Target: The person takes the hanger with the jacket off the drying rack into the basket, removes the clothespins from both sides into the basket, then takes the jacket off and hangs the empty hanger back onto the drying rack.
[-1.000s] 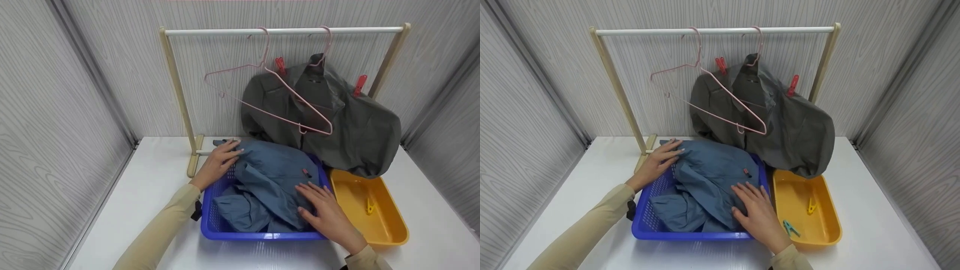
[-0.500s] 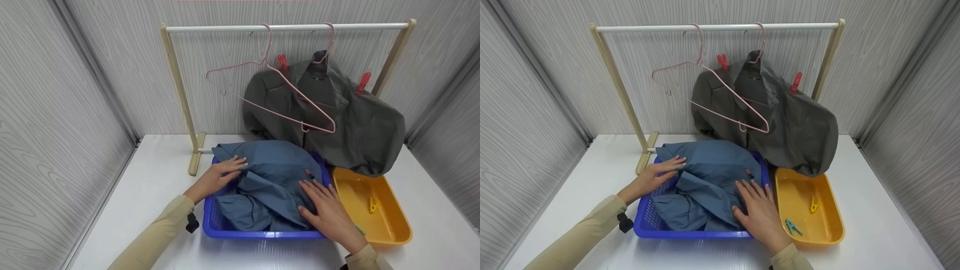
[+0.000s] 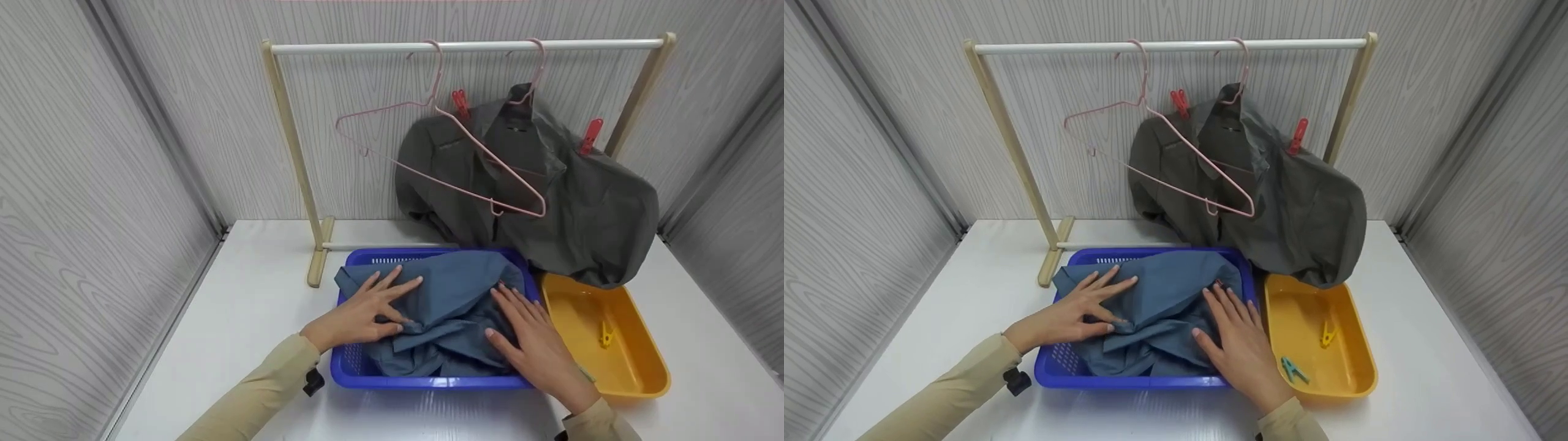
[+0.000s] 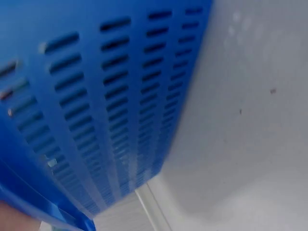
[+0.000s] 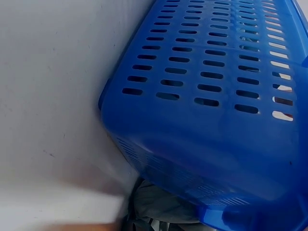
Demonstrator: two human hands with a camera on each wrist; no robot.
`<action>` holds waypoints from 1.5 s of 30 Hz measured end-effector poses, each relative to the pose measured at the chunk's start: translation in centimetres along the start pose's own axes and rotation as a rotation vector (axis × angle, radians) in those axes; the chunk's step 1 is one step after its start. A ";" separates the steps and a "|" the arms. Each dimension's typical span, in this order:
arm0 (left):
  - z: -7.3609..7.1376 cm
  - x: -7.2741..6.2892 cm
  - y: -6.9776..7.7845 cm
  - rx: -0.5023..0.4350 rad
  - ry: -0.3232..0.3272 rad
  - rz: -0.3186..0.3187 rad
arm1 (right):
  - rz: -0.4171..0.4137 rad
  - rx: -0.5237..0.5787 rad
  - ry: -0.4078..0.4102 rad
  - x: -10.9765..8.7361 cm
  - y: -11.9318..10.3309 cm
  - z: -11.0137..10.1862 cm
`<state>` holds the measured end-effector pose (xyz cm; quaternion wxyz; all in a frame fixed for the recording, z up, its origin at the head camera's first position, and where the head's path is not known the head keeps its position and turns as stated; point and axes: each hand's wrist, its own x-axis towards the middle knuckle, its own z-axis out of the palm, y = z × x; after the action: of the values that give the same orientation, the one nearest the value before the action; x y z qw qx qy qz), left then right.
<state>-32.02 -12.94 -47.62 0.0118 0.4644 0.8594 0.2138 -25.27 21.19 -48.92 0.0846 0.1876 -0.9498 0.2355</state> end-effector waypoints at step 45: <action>2.9 1.8 1.0 0.238 -0.376 -0.194 | -0.049 -0.121 -0.485 3.5 -0.3 2.3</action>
<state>-31.67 -9.97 -49.55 0.1371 0.4095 0.9017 0.0188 -28.47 18.69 -49.95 -0.1290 0.2561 -0.9499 0.1244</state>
